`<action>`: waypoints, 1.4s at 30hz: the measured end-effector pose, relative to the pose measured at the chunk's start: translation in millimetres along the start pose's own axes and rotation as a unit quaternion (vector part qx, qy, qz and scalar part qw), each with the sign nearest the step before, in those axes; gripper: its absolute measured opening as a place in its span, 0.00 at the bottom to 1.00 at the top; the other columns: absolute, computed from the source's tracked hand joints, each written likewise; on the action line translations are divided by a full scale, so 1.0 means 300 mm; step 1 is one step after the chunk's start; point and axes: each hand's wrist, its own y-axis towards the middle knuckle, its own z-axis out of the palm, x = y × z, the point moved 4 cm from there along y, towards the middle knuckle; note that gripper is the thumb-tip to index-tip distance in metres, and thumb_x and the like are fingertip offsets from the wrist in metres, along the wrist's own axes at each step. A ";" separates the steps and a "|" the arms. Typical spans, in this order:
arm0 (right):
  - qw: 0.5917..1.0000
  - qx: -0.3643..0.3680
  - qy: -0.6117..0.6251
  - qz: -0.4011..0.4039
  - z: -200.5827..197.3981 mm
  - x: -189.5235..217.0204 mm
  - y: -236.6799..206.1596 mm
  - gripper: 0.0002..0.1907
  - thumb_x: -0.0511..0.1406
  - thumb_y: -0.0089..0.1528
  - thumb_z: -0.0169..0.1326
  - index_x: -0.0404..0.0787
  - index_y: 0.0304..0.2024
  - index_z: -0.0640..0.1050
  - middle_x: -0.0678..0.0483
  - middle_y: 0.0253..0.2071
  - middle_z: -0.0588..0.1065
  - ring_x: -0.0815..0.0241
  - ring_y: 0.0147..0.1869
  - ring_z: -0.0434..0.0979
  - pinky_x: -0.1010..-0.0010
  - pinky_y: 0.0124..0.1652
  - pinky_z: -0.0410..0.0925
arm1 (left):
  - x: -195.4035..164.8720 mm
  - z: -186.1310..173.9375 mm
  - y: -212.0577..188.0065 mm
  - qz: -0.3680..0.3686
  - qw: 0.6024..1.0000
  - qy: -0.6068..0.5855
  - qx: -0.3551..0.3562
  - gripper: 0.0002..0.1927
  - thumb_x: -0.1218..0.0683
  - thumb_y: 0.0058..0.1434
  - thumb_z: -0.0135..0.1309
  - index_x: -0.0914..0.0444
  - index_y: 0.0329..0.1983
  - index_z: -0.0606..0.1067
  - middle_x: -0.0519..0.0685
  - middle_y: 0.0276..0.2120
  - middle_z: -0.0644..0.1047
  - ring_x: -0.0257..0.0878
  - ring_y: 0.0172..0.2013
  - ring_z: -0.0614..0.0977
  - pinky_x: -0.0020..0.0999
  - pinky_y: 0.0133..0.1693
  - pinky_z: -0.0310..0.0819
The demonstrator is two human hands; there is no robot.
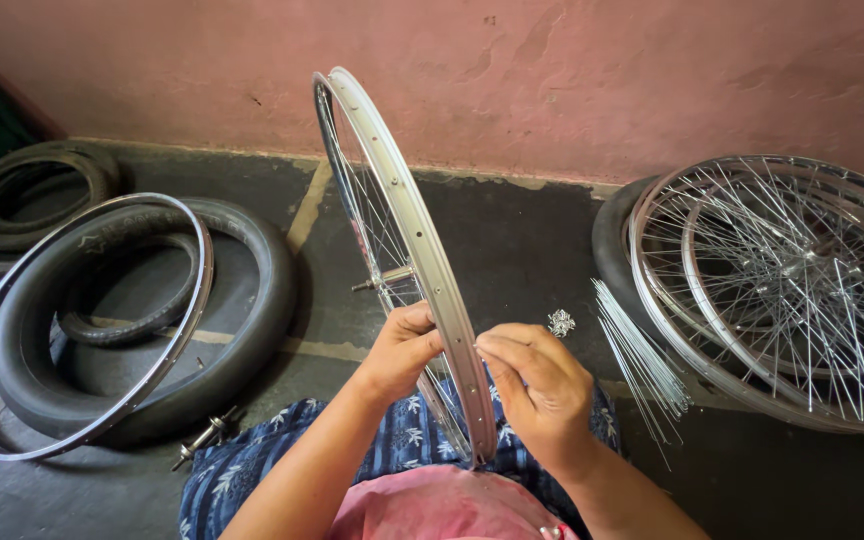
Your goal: The person inserts bicycle spokes into the hub and rim of a wheel, threading them through holes and securing them with nipples. They rotate the wheel to access different spoke holes and continue adding spokes one by one.
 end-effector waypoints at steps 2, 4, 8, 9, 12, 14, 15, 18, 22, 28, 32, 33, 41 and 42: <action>1.000 -0.001 -0.002 -0.001 0.013 0.001 -0.004 0.08 0.24 0.61 0.62 0.35 0.43 0.80 0.50 0.44 0.76 0.62 0.42 0.81 0.75 0.40 0.74 | 0.001 0.002 -0.001 0.000 1.000 -0.001 -0.005 0.09 0.55 0.67 0.60 0.67 0.42 0.81 0.44 0.40 0.78 0.32 0.43 0.78 0.29 0.47 0.72; 1.000 -0.002 -0.012 0.007 0.029 -0.004 -0.008 0.09 0.25 0.60 0.62 0.35 0.43 0.81 0.48 0.47 0.73 0.62 0.41 0.77 0.75 0.39 0.72 | 0.011 0.004 0.002 -0.011 1.000 -0.007 -0.029 0.08 0.56 0.67 0.61 0.67 0.42 0.81 0.44 0.40 0.77 0.33 0.42 0.77 0.29 0.46 0.72; 1.000 -0.004 -0.028 -0.002 0.048 -0.010 -0.010 0.09 0.24 0.61 0.62 0.35 0.44 0.81 0.49 0.50 0.72 0.62 0.43 0.76 0.74 0.41 0.72 | 0.010 0.014 0.009 0.007 1.000 -0.004 -0.020 0.08 0.56 0.67 0.60 0.66 0.44 0.81 0.45 0.42 0.77 0.32 0.44 0.77 0.29 0.48 0.72; 0.999 -0.004 -0.036 -0.004 0.051 -0.010 -0.010 0.10 0.24 0.61 0.62 0.35 0.45 0.81 0.49 0.50 0.72 0.62 0.43 0.77 0.74 0.41 0.72 | 0.007 0.015 0.010 0.013 1.000 -0.003 -0.013 0.08 0.56 0.67 0.60 0.67 0.43 0.81 0.45 0.42 0.77 0.33 0.45 0.78 0.29 0.48 0.73; 0.997 -0.002 -0.068 -0.026 0.055 -0.002 -0.010 0.11 0.24 0.61 0.62 0.35 0.45 0.80 0.49 0.48 0.73 0.59 0.44 0.78 0.73 0.42 0.73 | 0.005 0.017 0.012 0.011 1.000 -0.019 -0.006 0.08 0.56 0.67 0.60 0.67 0.43 0.81 0.45 0.43 0.77 0.33 0.45 0.78 0.30 0.48 0.73; 0.994 0.000 -0.094 -0.049 0.054 0.006 -0.010 0.12 0.23 0.60 0.62 0.35 0.45 0.80 0.49 0.47 0.74 0.56 0.45 0.78 0.70 0.43 0.73 | 0.006 0.020 0.014 0.013 1.000 -0.021 -0.005 0.08 0.57 0.67 0.60 0.67 0.43 0.81 0.46 0.43 0.76 0.34 0.45 0.77 0.30 0.47 0.72; 0.992 0.000 -0.107 -0.061 0.053 0.010 -0.010 0.12 0.22 0.59 0.61 0.34 0.45 0.80 0.49 0.47 0.75 0.55 0.45 0.78 0.68 0.43 0.73 | 0.006 0.023 0.016 0.018 1.000 -0.014 -0.005 0.08 0.57 0.67 0.60 0.68 0.42 0.81 0.46 0.43 0.76 0.34 0.44 0.77 0.31 0.47 0.72; 0.982 -0.001 -0.149 -0.113 0.056 0.019 -0.013 0.15 0.21 0.56 0.60 0.32 0.45 0.80 0.49 0.46 0.75 0.50 0.47 0.79 0.64 0.45 0.72 | 0.012 0.028 0.017 0.033 0.999 -0.005 -0.012 0.07 0.57 0.67 0.60 0.67 0.42 0.81 0.46 0.44 0.77 0.34 0.46 0.77 0.31 0.50 0.72; 0.962 0.004 -0.181 -0.203 0.073 0.029 -0.025 0.14 0.20 0.56 0.62 0.29 0.45 0.79 0.48 0.47 0.76 0.49 0.48 0.78 0.64 0.46 0.73 | 0.026 0.024 0.016 0.025 0.999 0.002 -0.025 0.07 0.57 0.67 0.60 0.67 0.40 0.81 0.46 0.43 0.77 0.34 0.45 0.77 0.31 0.49 0.71; 0.972 0.002 -0.170 -0.164 0.061 0.023 -0.028 0.17 0.20 0.56 0.62 0.31 0.47 0.79 0.48 0.48 0.74 0.49 0.50 0.78 0.62 0.48 0.72 | -0.018 0.063 -0.021 0.015 0.999 -0.029 -0.011 0.11 0.56 0.72 0.59 0.69 0.52 0.77 0.48 0.50 0.73 0.37 0.51 0.74 0.34 0.54 0.68; 0.979 0.027 -0.153 -0.129 0.043 0.036 -0.020 0.18 0.21 0.54 0.60 0.33 0.48 0.79 0.49 0.48 0.75 0.48 0.51 0.78 0.62 0.48 0.73 | -0.127 0.145 -0.077 0.121 0.984 0.117 0.055 0.31 0.54 0.58 0.60 0.65 0.64 0.67 0.52 0.61 0.71 0.44 0.65 0.71 0.40 0.69 0.60; 0.980 0.038 -0.152 -0.125 0.033 0.037 -0.015 0.18 0.21 0.54 0.60 0.33 0.48 0.79 0.49 0.48 0.75 0.47 0.51 0.78 0.61 0.49 0.72 | -0.151 0.166 -0.087 0.163 0.955 0.243 0.046 0.33 0.55 0.56 0.60 0.65 0.65 0.66 0.54 0.62 0.71 0.48 0.66 0.71 0.43 0.71 0.60; 0.965 0.061 -0.185 -0.174 0.042 0.040 0.015 0.15 0.25 0.58 0.64 0.33 0.47 0.77 0.47 0.50 0.74 0.47 0.52 0.78 0.60 0.50 0.73 | -0.157 0.252 -0.102 0.227 0.848 0.479 0.020 0.44 0.58 0.55 0.50 0.72 0.74 0.51 0.68 0.71 0.60 0.65 0.73 0.61 0.54 0.75 0.48; 0.968 0.059 -0.173 -0.171 0.038 0.036 0.018 0.15 0.25 0.58 0.64 0.33 0.47 0.78 0.47 0.50 0.74 0.47 0.53 0.78 0.60 0.50 0.73 | -0.148 0.253 -0.103 0.221 0.850 0.477 0.015 0.44 0.58 0.55 0.49 0.72 0.75 0.49 0.68 0.72 0.58 0.65 0.74 0.59 0.54 0.76 0.46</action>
